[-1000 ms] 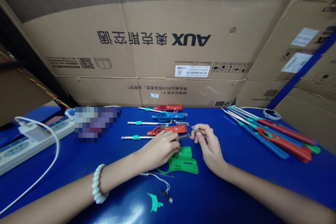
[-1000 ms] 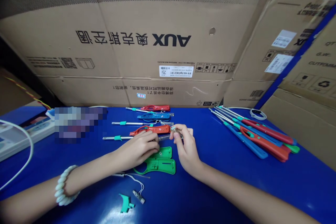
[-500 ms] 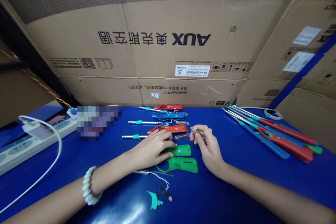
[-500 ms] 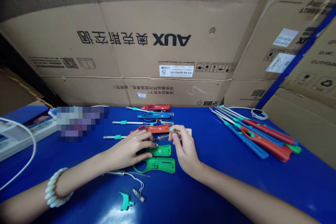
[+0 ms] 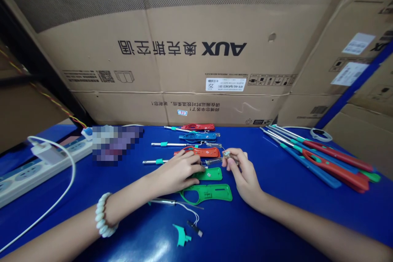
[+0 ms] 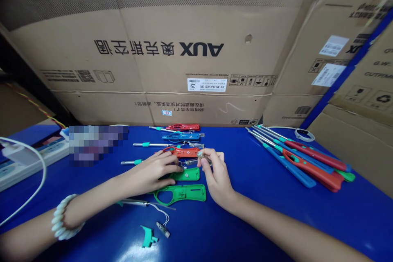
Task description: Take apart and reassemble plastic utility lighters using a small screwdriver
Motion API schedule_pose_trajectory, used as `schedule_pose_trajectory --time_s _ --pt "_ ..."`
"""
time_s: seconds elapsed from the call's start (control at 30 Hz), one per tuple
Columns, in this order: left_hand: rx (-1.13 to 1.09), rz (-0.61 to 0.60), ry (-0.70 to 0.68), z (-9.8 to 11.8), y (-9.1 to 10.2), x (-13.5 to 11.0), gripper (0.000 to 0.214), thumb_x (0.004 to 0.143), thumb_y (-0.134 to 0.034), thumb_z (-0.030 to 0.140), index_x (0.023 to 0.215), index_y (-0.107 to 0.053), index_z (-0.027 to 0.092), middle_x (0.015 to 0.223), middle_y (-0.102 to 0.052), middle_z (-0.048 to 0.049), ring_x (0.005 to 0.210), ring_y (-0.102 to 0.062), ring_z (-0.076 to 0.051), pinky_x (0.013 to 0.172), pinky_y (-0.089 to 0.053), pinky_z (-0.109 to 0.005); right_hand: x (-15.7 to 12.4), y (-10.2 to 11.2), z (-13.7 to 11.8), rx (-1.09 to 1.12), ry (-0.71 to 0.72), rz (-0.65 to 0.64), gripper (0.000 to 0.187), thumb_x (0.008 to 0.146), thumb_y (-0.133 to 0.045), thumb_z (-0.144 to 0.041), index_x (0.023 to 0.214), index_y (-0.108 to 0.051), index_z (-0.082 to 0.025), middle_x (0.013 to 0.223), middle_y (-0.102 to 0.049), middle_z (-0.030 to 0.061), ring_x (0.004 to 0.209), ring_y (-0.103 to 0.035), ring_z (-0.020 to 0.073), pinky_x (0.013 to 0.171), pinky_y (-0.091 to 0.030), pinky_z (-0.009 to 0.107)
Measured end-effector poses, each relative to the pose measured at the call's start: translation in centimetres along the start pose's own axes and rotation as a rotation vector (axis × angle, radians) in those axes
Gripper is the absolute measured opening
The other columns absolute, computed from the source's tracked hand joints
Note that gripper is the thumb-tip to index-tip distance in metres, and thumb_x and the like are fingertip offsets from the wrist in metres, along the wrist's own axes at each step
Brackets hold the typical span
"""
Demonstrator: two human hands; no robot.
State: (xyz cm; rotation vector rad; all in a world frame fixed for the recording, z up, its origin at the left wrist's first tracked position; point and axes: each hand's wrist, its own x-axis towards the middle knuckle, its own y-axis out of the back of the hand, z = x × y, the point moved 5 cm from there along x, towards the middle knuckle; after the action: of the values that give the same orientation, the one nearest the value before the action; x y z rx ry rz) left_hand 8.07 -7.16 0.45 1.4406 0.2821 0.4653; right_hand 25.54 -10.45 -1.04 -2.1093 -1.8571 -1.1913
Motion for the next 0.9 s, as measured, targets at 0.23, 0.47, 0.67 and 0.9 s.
schedule_pose_trajectory --time_s 0.23,0.47,0.67,0.9 --pt "-0.073 0.041 0.004 0.5 0.8 -0.1 0.023 0.085 -0.067 0.025 0.106 -0.063 0.018 0.104 -0.059 -0.0064 0.099 -0.056 -0.023 0.094 -0.041 -0.041 -0.1 0.2 0.2 0.029 -0.023 0.006 0.012 0.098 -0.038 -0.024 0.1 -0.05 -0.025 0.076 -0.058 -0.0012 0.068 -0.05 0.0162 0.068 -0.038 0.031" --pt "-0.193 0.009 -0.064 2.7 0.0 -0.2 0.026 0.08 -0.072 0.024 0.104 -0.063 0.018 0.101 -0.059 -0.0052 0.091 -0.06 -0.02 0.08 -0.047 -0.029 0.0 0.4 0.3 0.058 -0.03 0.02 0.012 0.099 -0.038 -0.026 0.1 -0.05 -0.025 0.078 -0.058 -0.0002 0.07 -0.051 0.017 0.07 -0.039 0.033" --pt "-0.156 -0.046 -0.052 3.0 -0.4 -0.1 0.026 0.08 -0.07 0.021 0.104 -0.061 0.019 0.101 -0.057 -0.0044 0.084 -0.063 -0.019 0.071 -0.049 -0.026 0.0 0.4 0.1 0.06 -0.019 0.019 0.012 0.099 -0.039 -0.026 0.099 -0.051 -0.025 0.078 -0.058 0.0004 0.075 -0.052 0.0184 0.068 -0.04 0.032" --pt "-0.045 -0.027 -0.025 1.6 -0.3 0.1 0.028 0.079 -0.068 0.02 0.106 -0.061 0.016 0.099 -0.058 -0.0051 0.082 -0.063 -0.019 0.067 -0.05 -0.026 0.2 0.5 -0.1 0.04 -0.007 0.016 0.012 0.098 -0.038 -0.025 0.099 -0.051 -0.025 0.078 -0.058 0.0003 0.076 -0.051 0.0186 0.069 -0.039 0.033"
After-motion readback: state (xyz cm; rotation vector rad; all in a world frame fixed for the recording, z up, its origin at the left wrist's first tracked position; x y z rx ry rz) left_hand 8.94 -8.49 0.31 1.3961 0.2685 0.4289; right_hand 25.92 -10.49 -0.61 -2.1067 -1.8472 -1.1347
